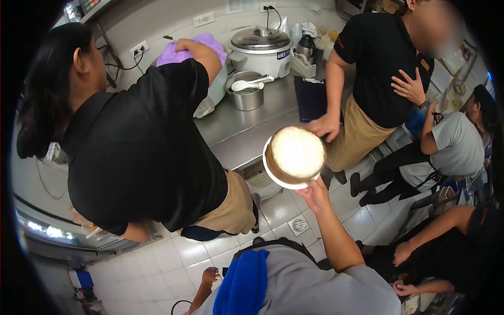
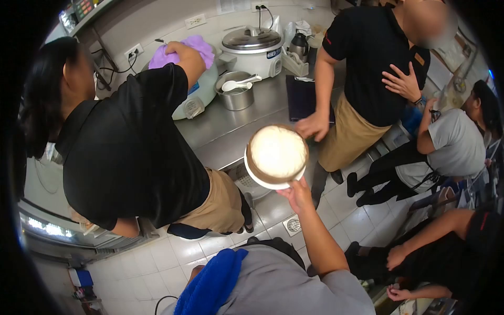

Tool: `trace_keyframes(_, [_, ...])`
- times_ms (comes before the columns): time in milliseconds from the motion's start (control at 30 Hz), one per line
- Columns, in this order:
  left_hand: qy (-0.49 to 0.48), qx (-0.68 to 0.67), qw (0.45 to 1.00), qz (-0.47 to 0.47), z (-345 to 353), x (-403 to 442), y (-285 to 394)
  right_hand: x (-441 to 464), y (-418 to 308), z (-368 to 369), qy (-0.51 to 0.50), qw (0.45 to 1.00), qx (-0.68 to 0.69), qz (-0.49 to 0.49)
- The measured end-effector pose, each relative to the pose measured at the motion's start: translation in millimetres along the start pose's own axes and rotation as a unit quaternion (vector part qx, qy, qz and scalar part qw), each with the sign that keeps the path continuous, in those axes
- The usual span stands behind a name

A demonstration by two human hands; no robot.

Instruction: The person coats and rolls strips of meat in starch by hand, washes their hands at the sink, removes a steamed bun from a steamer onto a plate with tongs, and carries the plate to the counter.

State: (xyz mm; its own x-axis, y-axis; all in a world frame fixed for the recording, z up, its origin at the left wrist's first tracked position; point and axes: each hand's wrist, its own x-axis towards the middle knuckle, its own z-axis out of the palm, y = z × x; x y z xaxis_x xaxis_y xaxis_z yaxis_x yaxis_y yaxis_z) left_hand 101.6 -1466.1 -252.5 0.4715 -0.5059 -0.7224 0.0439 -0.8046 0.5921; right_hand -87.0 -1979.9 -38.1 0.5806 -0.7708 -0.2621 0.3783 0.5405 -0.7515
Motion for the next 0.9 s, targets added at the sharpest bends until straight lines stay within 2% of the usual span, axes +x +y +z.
trace_keyframes(33, [-0.003,0.005,1.000,0.005,-3.7,6.9,-0.7,10.3,-3.1,5.9,0.004,1.000,0.002,-0.007])
trace_keyframes(100, [0.024,-0.090,0.992,-0.081,-7.3,21.6,-4.7,34.2,-6.5,16.1,-0.008,1.000,0.005,-0.011])
trace_keyframes(167, [0.023,-0.069,0.994,-0.080,-15.9,21.7,-1.2,60.0,-10.3,29.6,-0.004,0.999,0.016,-0.029])
trace_keyframes(200, [0.036,-0.060,0.996,-0.046,-18.4,23.0,-14.1,74.8,-11.4,34.6,-0.001,0.999,0.028,-0.038])
trace_keyframes(367, [0.013,0.015,0.997,-0.077,-19.7,32.2,-18.5,169.0,-31.4,37.6,0.000,0.996,0.062,-0.057])
trace_keyframes(433, [0.021,0.100,0.994,-0.032,-37.7,72.7,-2.4,209.6,-43.6,37.1,0.026,0.994,0.078,-0.078])
trace_keyframes(467, [0.057,0.162,0.985,0.029,-64.0,114.6,30.5,232.7,-48.2,32.1,0.037,0.991,0.091,-0.089])
trace_keyframes(500, [0.104,0.206,0.969,0.088,-94.4,150.6,83.0,253.0,-54.4,26.5,0.042,0.990,0.101,-0.090])
trace_keyframes(567, [0.231,0.273,0.909,0.215,-173.7,214.1,252.1,296.7,-68.4,10.3,0.039,0.986,0.110,-0.116])
trace_keyframes(667, [0.414,0.381,0.753,0.341,-293.8,256.2,535.7,355.9,-94.3,-16.2,0.082,0.980,0.112,-0.140])
trace_keyframes(767, [0.519,0.481,0.625,0.330,-361.9,258.6,753.5,408.0,-116.9,-55.4,0.082,0.978,0.105,-0.160])
trace_keyframes(833, [0.542,0.540,0.587,0.263,-384.8,262.8,842.2,432.7,-129.9,-72.7,0.116,0.976,0.085,-0.163])
trace_keyframes(900, [0.538,0.592,0.574,0.177,-403.0,274.3,894.2,453.4,-143.7,-80.2,0.161,0.967,0.112,-0.159])
